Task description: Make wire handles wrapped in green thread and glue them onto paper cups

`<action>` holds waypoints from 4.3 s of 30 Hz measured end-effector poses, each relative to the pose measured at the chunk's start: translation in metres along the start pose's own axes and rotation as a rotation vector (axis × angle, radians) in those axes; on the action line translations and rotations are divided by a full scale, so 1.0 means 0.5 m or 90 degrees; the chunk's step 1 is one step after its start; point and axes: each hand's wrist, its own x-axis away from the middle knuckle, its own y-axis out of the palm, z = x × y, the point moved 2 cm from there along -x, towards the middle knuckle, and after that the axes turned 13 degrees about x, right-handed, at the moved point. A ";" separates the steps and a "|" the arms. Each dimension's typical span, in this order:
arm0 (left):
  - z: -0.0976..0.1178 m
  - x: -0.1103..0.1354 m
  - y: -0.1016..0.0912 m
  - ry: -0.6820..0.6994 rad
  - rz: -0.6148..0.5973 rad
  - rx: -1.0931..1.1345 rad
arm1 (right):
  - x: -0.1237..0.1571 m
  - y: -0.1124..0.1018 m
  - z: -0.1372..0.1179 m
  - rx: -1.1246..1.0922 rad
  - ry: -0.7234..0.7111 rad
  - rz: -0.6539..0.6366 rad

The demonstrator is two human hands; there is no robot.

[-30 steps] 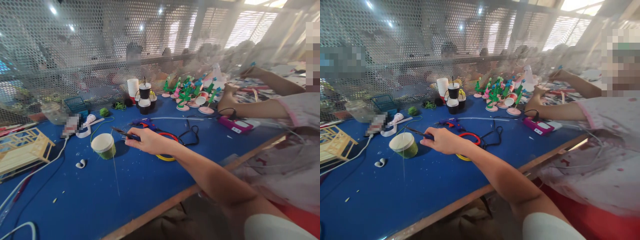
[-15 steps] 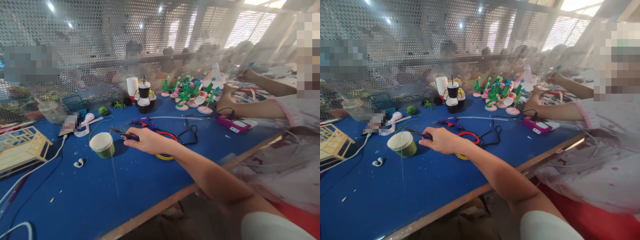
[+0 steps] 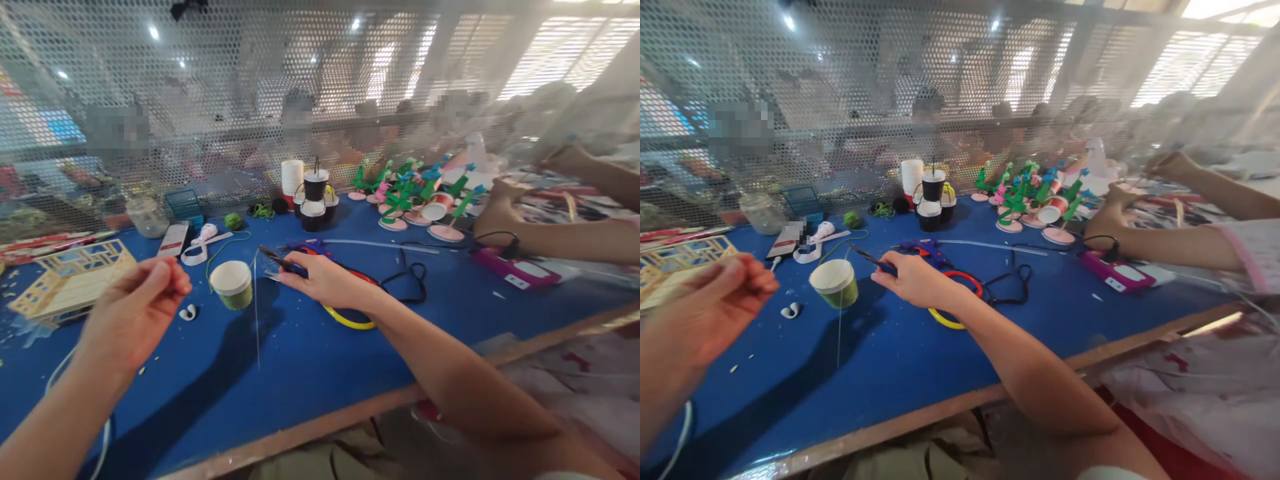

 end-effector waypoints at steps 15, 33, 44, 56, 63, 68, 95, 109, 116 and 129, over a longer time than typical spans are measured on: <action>-0.051 -0.009 -0.005 -0.120 -0.024 -0.029 | 0.005 0.013 -0.005 0.036 -0.001 -0.015; -0.052 0.001 -0.012 -0.053 -0.079 -0.149 | 0.008 0.012 -0.016 0.019 0.013 -0.045; -0.052 0.004 -0.012 -0.053 -0.115 -0.159 | 0.009 0.014 -0.015 0.036 0.003 -0.037; -0.004 -0.002 -0.021 -0.018 -0.233 -0.609 | 0.013 0.011 -0.022 0.024 -0.002 -0.037; 0.021 0.012 0.016 0.079 -0.328 -0.755 | 0.017 0.019 -0.034 0.000 -0.019 -0.048; -0.006 0.020 0.075 -0.093 -0.380 -0.534 | 0.020 0.025 -0.047 -0.005 -0.050 -0.034; -0.029 -0.005 0.079 -0.309 -0.530 -0.305 | 0.035 0.020 -0.057 -0.046 -0.076 -0.054; -0.021 0.020 0.114 0.214 -0.292 -0.852 | 0.022 0.037 -0.045 0.007 0.016 0.011; -0.036 -0.005 0.092 -0.054 -0.360 -0.564 | 0.026 0.029 -0.049 0.015 -0.030 -0.064; -0.035 -0.010 0.087 -0.162 -0.378 -0.484 | 0.026 0.035 -0.044 0.027 -0.059 -0.053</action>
